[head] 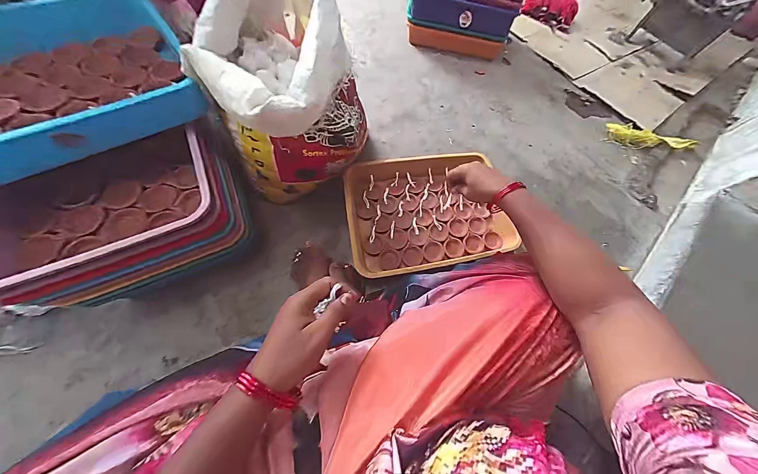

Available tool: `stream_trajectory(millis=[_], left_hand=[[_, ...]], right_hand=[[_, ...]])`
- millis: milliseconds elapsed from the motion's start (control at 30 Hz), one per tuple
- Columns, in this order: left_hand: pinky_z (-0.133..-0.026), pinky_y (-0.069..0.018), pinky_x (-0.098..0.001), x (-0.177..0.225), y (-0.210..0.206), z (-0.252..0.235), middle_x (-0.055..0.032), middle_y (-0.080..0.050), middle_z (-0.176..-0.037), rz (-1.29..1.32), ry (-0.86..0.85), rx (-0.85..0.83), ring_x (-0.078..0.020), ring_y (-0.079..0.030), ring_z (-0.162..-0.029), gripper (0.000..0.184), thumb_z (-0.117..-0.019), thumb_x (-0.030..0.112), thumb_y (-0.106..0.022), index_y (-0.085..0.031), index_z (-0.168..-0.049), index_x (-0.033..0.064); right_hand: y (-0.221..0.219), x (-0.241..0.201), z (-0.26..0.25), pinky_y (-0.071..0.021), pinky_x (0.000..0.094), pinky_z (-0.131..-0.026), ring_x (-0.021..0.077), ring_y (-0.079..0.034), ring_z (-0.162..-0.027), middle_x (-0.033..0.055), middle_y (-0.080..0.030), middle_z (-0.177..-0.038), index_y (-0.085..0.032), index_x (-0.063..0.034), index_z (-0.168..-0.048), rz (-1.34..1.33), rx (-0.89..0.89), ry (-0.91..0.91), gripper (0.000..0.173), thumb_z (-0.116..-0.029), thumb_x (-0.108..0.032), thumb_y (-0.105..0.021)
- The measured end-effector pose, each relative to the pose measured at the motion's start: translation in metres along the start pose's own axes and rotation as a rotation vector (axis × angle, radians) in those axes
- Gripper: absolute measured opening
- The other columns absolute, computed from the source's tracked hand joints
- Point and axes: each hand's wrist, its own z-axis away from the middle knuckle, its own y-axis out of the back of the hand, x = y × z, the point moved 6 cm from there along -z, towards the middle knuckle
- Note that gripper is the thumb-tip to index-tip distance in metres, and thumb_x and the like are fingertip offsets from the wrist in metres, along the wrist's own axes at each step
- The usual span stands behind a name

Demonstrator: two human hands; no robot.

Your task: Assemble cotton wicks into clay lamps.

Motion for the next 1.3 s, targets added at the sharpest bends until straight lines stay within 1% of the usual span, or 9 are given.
stream_trajectory(millis=[167, 367, 567, 867, 1000, 1067, 1167, 1267, 1300], left_hand=[[-0.063, -0.0470, -0.0116, -0.005, -0.003, -0.002, 0.0154, -0.061, -0.081, 0.056, 0.036, -0.022, 0.0080, -0.056, -0.069, 0.014, -0.0975, 0.021, -0.054, -0.067, -0.093, 0.0175], [-0.065, -0.0466, -0.0099, -0.002, -0.008, -0.004, 0.0152, -0.062, -0.083, 0.066, 0.022, -0.038, 0.0087, -0.056, -0.072, 0.013, -0.0976, 0.020, -0.055, -0.067, -0.094, 0.0164], [-0.062, -0.0454, -0.0097, -0.005, -0.009, -0.004, 0.0157, -0.061, -0.079, 0.064, 0.023, -0.042, 0.0089, -0.055, -0.069, 0.013, -0.0977, 0.021, -0.055, -0.067, -0.094, 0.0176], [-0.063, -0.0480, -0.0116, -0.002, -0.007, -0.003, 0.0147, -0.062, -0.080, 0.106, 0.083, -0.039, 0.0068, -0.057, -0.069, 0.014, -0.0986, 0.019, -0.053, -0.067, -0.096, 0.0175], [-0.060, -0.0519, -0.0166, -0.006, -0.006, 0.000, 0.0070, -0.066, -0.082, 0.424, 0.271, 0.044, -0.0007, -0.060, -0.065, 0.019, -0.0998, 0.012, -0.048, -0.066, -0.097, 0.0169], [-0.056, -0.0501, -0.0178, -0.007, -0.006, 0.001, 0.0016, -0.064, -0.080, 0.619, 0.360, 0.106, -0.0036, -0.057, -0.062, 0.025, -0.1012, 0.009, -0.042, -0.066, -0.098, 0.0131], [-0.058, -0.0520, -0.0194, -0.006, -0.004, 0.001, -0.0003, -0.064, -0.080, 0.799, 0.354, 0.146, -0.0053, -0.060, -0.063, 0.027, -0.1021, 0.006, -0.037, -0.064, -0.099, 0.0098], [-0.061, -0.0540, -0.0217, -0.006, -0.003, 0.000, -0.0017, -0.066, -0.082, 0.886, 0.320, 0.159, -0.0073, -0.062, -0.066, 0.024, -0.0976, 0.001, -0.041, -0.064, -0.098, 0.0091], [-0.061, -0.0541, -0.0218, -0.006, -0.002, 0.000, -0.0021, -0.066, -0.082, 0.914, 0.307, 0.159, -0.0076, -0.062, -0.066, 0.023, -0.0956, 0.000, -0.043, -0.064, -0.097, 0.0085]], right_hand=[[-0.068, 0.062, -0.014, -0.0463, 0.0715, -0.093, 0.0471, -0.064, -0.111, 0.0258, -0.069, -0.114, -0.072, 0.0000, -0.111, 0.186, -0.315, -0.244, 0.019, -0.0949, -0.007, -0.064], [-0.093, 0.070, -0.020, -0.0465, 0.0733, -0.090, 0.0503, -0.064, -0.110, 0.0292, -0.068, -0.114, -0.070, 0.0037, -0.109, 0.268, -0.352, -0.332, 0.019, -0.0949, -0.007, -0.065], [-0.093, 0.070, -0.022, -0.0456, 0.0732, -0.092, 0.0502, -0.063, -0.114, 0.0286, -0.067, -0.120, -0.070, 0.0027, -0.117, 0.256, -0.274, -0.342, 0.023, -0.0977, -0.004, -0.059], [-0.096, 0.086, -0.031, -0.0446, 0.0746, -0.094, 0.0510, -0.062, -0.116, 0.0287, -0.067, -0.121, -0.072, -0.0019, -0.120, 0.130, -0.189, -0.328, 0.026, -0.0950, -0.009, -0.066], [-0.078, 0.088, -0.032, -0.0428, 0.0740, -0.098, 0.0508, -0.060, -0.120, 0.0293, -0.066, -0.124, -0.070, -0.0024, -0.124, 0.045, -0.123, -0.358, 0.030, -0.0953, -0.009, -0.064], [-0.061, 0.075, -0.031, -0.0430, 0.0726, -0.099, 0.0491, -0.062, -0.118, 0.0280, -0.067, -0.122, -0.070, -0.0026, -0.124, -0.021, -0.036, -0.328, 0.029, -0.0980, -0.012, -0.061], [-0.025, 0.015, -0.020, -0.0486, 0.0611, -0.096, 0.0380, -0.068, -0.105, 0.0225, -0.071, -0.112, -0.070, -0.0014, -0.120, -0.253, 0.161, -0.157, 0.024, -0.1002, -0.011, -0.060], [-0.002, -0.073, 0.010, -0.0554, 0.0317, -0.078, 0.0097, -0.065, -0.081, 0.0072, -0.070, -0.099, -0.069, -0.0030, -0.113, -0.536, 0.285, 0.139, 0.018, -0.0992, -0.010, -0.059], [0.000, -0.102, 0.023, -0.0560, 0.0243, -0.076, 0.0032, -0.064, -0.081, 0.0033, -0.069, -0.099, -0.068, -0.0022, -0.112, -0.608, 0.297, 0.258, 0.018, -0.0983, -0.009, -0.058]])
